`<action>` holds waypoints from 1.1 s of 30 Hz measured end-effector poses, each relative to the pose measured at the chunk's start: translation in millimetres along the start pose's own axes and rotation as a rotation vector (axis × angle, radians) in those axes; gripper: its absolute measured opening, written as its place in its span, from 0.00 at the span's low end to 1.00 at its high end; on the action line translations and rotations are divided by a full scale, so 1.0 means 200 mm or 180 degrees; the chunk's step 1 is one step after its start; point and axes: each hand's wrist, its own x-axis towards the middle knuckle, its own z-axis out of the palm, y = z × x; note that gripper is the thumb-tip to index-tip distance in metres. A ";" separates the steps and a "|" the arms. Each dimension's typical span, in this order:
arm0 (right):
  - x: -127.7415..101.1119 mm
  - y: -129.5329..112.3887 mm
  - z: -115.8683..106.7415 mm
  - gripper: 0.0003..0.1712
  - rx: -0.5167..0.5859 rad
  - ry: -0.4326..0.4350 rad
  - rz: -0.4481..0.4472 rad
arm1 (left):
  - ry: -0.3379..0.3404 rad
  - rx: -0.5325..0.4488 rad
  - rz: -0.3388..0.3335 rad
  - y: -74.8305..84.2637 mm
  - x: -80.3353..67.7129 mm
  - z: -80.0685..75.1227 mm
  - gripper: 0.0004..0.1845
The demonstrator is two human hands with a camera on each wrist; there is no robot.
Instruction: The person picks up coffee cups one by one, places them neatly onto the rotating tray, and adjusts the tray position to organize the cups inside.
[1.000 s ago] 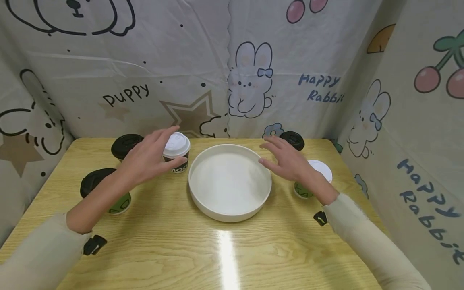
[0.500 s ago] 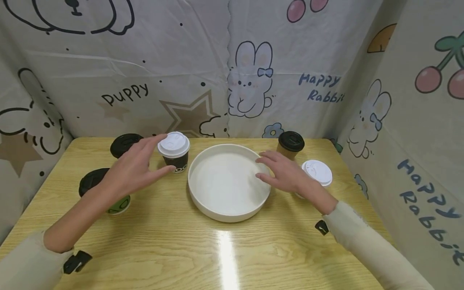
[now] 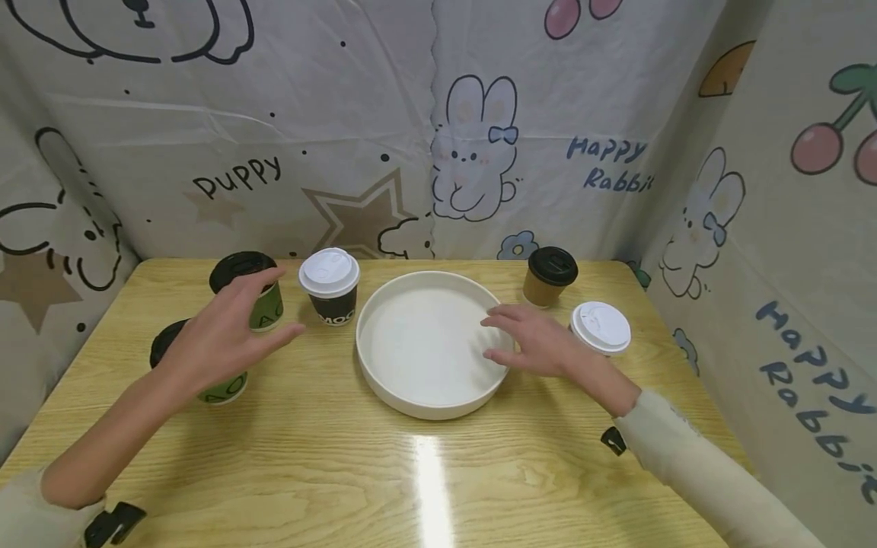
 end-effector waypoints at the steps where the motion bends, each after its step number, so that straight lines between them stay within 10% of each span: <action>1: 0.00 0.00 0.01 0.31 0.0002 -0.0003 -0.0025 | -0.0010 0.0014 -0.0024 -0.01 -0.01 0.00 0.48; 33: -0.08 0.00 0.12 0.29 -0.0226 -0.0081 -0.0455 | 0.0102 -0.0235 -0.0421 -0.23 -0.20 -0.04 0.53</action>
